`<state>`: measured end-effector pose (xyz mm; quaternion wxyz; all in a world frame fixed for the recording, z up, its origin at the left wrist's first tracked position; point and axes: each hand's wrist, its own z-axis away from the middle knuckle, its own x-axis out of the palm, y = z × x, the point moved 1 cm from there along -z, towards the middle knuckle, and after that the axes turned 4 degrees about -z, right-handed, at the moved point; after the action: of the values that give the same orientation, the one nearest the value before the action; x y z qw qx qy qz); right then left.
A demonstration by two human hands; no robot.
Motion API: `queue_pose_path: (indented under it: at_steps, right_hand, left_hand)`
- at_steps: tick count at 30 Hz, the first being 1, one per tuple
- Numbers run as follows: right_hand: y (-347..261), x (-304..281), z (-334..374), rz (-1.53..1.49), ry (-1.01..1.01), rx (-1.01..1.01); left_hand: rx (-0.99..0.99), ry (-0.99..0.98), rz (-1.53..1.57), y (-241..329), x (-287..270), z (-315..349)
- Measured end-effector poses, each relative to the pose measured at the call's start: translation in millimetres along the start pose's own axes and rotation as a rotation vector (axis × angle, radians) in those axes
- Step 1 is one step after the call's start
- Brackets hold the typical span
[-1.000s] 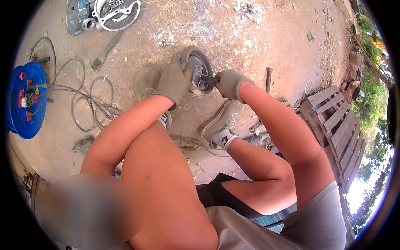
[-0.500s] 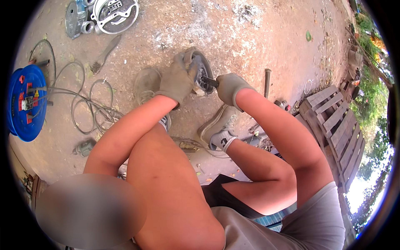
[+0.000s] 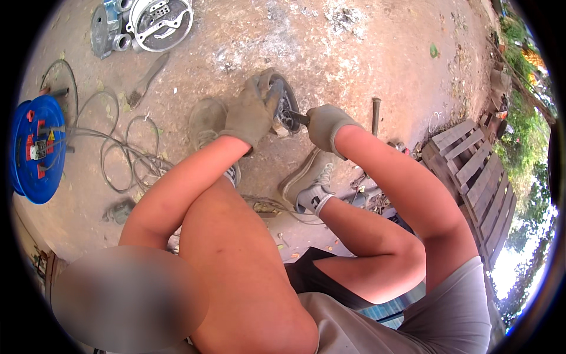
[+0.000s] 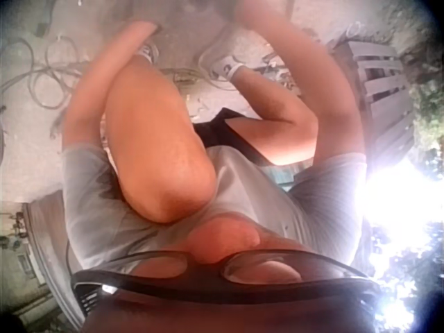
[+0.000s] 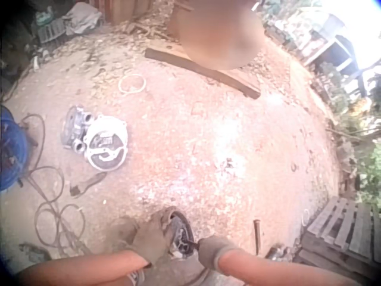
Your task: The person uses a wire brush to scrub the interior and exterior surfaces of a metal mechanical housing. They repeatedly rotate the part to access different areas while working on a concrete floor.
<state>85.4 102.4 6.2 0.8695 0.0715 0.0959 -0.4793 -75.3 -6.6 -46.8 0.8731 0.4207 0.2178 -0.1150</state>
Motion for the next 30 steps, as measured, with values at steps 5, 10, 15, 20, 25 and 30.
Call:
queue_pose_path:
  at_steps: [5, 10, 15, 20, 25, 30]
  right_hand:
    - [3.9, 3.0, -6.6, -0.064, 0.025, 0.01]
    - [2.0, 0.7, -7.5, -0.049, 0.066, -0.053]
    - [-20.6, -0.9, -15.5, -0.003, -0.001, 0.005]
    - [-0.4, -3.3, -45.4, -0.183, -0.26, -0.077]
    - [5.6, 13.3, -31.4, -0.092, 0.064, -0.091]
    - [-23.9, 6.8, -41.8, 0.545, -0.283, -0.356]
  left_hand:
    - [-0.002, -0.024, 0.007, -1.6, -1.2, -2.0]
    - [-0.006, -0.017, 0.006, -9.5, 1.7, -4.0]
    - [-0.009, -0.01, 0.013, -12.1, 1.7, -3.5]
    - [0.052, 0.026, 0.037, -27.2, -3.6, 5.6]
    - [0.057, -0.026, -0.027, -18.2, -17.5, 8.0]
    - [0.053, -0.027, 0.006, -29.8, -16.0, 9.5]
